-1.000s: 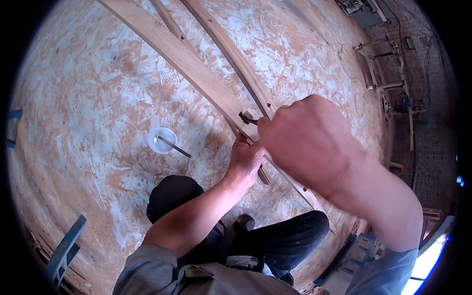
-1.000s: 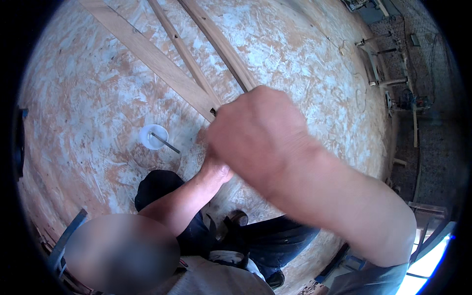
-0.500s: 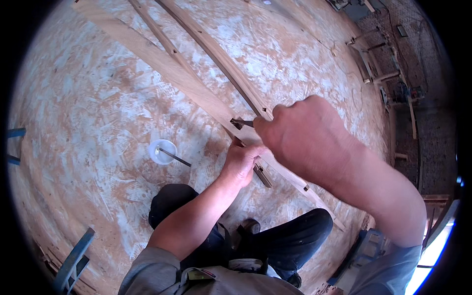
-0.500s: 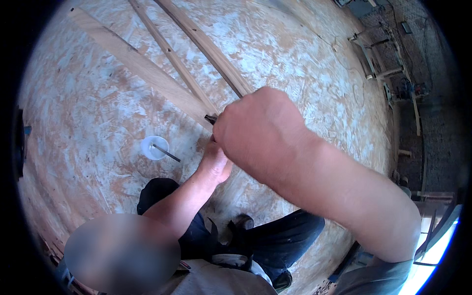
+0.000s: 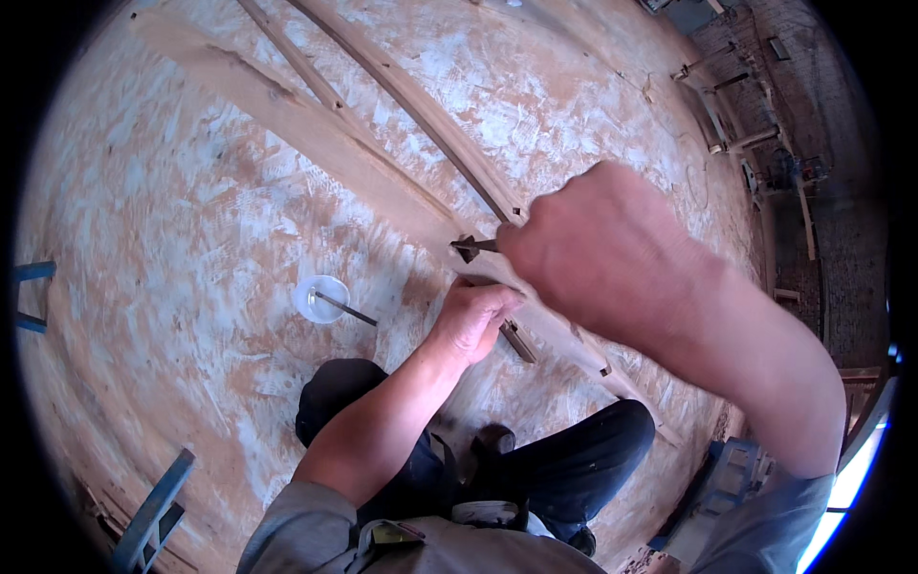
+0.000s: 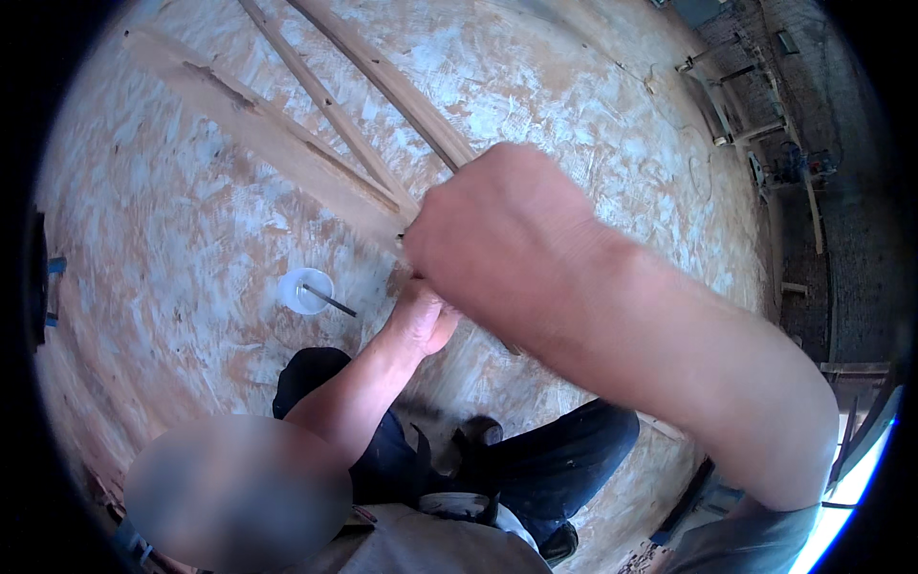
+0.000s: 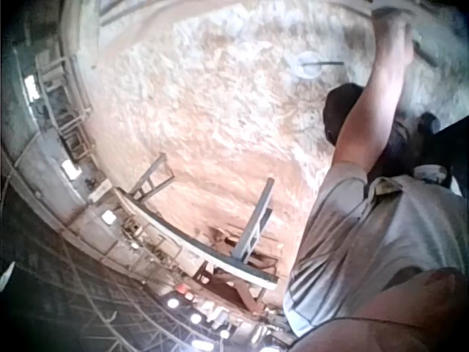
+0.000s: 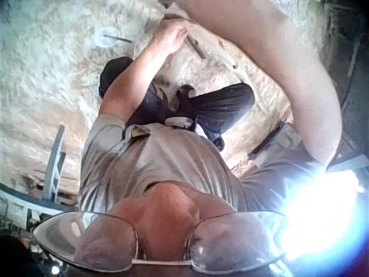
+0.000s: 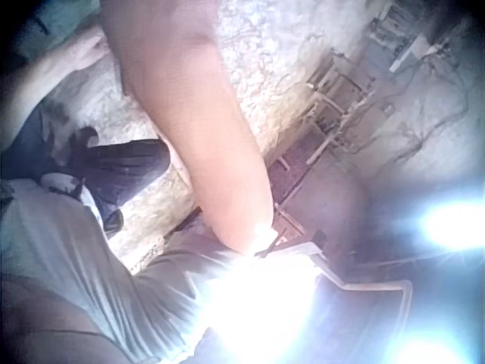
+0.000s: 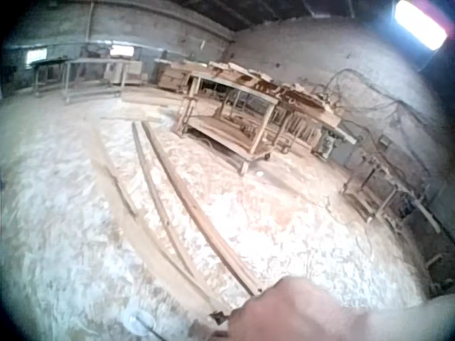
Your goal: The person pours a liquid from a plastic bottle into a small container and then uses a chisel to carve notches into long, thin wooden strips. The person kneels on the floor to perform the carving task.
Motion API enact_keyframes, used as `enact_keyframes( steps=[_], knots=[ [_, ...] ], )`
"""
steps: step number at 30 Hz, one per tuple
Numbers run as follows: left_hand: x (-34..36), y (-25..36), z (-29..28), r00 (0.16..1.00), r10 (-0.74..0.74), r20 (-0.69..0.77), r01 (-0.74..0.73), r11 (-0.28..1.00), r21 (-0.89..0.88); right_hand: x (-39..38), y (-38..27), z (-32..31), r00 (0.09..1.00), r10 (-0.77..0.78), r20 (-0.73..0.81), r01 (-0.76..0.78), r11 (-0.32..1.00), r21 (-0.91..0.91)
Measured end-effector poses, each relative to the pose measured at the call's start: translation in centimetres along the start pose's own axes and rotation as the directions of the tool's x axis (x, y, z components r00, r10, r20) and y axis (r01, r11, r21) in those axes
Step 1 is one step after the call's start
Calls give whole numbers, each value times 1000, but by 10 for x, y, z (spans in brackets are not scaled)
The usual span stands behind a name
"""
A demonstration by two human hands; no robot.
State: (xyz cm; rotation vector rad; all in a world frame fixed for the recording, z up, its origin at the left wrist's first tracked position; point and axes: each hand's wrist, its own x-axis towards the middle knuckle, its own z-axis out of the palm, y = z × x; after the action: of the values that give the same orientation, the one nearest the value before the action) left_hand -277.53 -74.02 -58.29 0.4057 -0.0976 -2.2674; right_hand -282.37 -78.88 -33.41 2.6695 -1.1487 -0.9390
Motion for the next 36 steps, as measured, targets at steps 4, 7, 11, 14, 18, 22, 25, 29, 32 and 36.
enact_keyframes(
  steps=[4, 7, 11, 14, 18, 22, 25, 29, 32, 36],
  knots=[
    [0, 8, -2, 999, -20, -44, 20, 1000, -2, -2, -1, -5, 998, 58, 31, -58, 998, 23],
    [-3, 8, 2, 984, -16, -175, 8, 999, -42, 18, -8, -1, 995, 33, 90, -36, 999, 36],
    [13, -12, -7, 989, 42, -141, -36, 999, 41, 16, -33, 15, 983, 151, 99, -158, 986, 61],
    [17, -14, -11, 991, 53, -126, -44, 996, 74, 26, -35, 6, 964, 163, 208, -178, 983, 55],
    [-9, 12, 6, 982, 50, -180, -41, 998, 52, 42, -1, -4, 937, 174, 303, -190, 981, 23],
    [17, -6, -15, 984, -100, -150, 129, 973, 194, 22, -22, -8, 935, 146, 322, -142, 989, -36],
    [-2, 2, 10, 963, -51, -264, 91, 986, 143, 27, -20, -23, 911, 117, 395, -106, 993, -50],
    [10, -5, -5, 973, -59, -224, 84, 991, 105, 34, -25, -14, 940, 110, 324, -101, 994, -45],
    [26, -19, -19, 984, -68, -167, 69, 998, -2, 32, -31, 1, 936, 158, 314, -159, 987, -23],
    [7, 0, -22, 997, -73, -13, 74, 993, 88, 29, -2, 0, 923, 198, 329, -231, 971, 62]
  ],
)
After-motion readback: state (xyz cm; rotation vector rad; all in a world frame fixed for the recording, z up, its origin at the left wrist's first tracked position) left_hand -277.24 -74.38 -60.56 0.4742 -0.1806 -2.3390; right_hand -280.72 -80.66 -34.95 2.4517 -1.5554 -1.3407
